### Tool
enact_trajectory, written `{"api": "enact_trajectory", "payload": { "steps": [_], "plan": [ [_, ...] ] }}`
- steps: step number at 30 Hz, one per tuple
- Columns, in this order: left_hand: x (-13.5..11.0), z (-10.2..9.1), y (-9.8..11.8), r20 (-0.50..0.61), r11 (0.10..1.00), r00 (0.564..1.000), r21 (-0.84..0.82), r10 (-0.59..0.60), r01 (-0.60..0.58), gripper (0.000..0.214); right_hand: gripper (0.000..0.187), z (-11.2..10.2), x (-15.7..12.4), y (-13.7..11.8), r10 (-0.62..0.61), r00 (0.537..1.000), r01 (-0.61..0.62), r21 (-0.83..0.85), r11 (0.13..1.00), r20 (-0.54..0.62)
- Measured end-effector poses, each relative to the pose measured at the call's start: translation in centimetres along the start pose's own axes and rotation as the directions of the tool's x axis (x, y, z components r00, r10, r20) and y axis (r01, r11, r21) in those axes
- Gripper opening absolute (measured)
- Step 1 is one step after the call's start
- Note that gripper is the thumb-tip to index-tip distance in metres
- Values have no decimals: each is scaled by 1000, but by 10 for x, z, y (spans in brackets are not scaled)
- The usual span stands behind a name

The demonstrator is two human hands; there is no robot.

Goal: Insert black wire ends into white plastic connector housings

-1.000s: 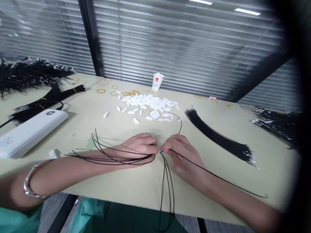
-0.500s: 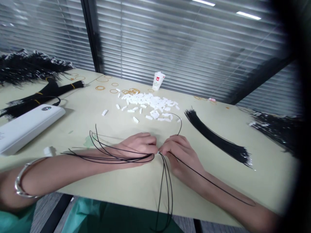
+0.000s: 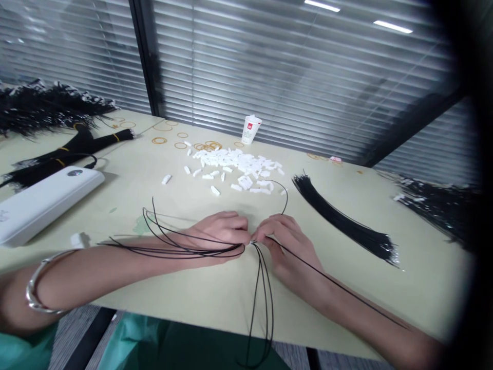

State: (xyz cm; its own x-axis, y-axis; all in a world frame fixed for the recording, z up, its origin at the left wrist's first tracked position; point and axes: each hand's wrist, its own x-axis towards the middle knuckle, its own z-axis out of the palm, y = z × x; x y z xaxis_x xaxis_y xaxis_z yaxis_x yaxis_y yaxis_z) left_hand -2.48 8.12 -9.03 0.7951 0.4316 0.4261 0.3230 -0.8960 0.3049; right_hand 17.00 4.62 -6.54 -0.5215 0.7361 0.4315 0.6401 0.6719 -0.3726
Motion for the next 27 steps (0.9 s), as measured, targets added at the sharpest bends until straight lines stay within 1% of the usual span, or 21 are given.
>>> {"api": "enact_trajectory", "payload": {
  "steps": [4,9,14,20,25,27],
  "plan": [
    [0,-1,1,7,1000,1000,-6,-2,2,17,27,-1,1,1,15,1000,-14,-21,1000,14],
    [0,-1,0,7,1000,1000,-3,-7,7,18,31,-2,2,2,-45,999,45,-1,999,30],
    [0,-2,-1,19,1000,1000,-4,-5,5,17,33,-4,2,3,-20,998,18,38,999,54],
    [0,-3,0,31,1000,999,-3,-20,20,19,30,-4,4,6,-87,995,85,48,995,55],
    [1,-5,4,34,999,998,13,-51,51,18,23,-9,8,3,18,993,-16,-16,1000,114],
    [0,-6,6,35,998,998,23,-54,53,18,20,-10,10,1,25,991,-22,-24,999,131]
  ]
}}
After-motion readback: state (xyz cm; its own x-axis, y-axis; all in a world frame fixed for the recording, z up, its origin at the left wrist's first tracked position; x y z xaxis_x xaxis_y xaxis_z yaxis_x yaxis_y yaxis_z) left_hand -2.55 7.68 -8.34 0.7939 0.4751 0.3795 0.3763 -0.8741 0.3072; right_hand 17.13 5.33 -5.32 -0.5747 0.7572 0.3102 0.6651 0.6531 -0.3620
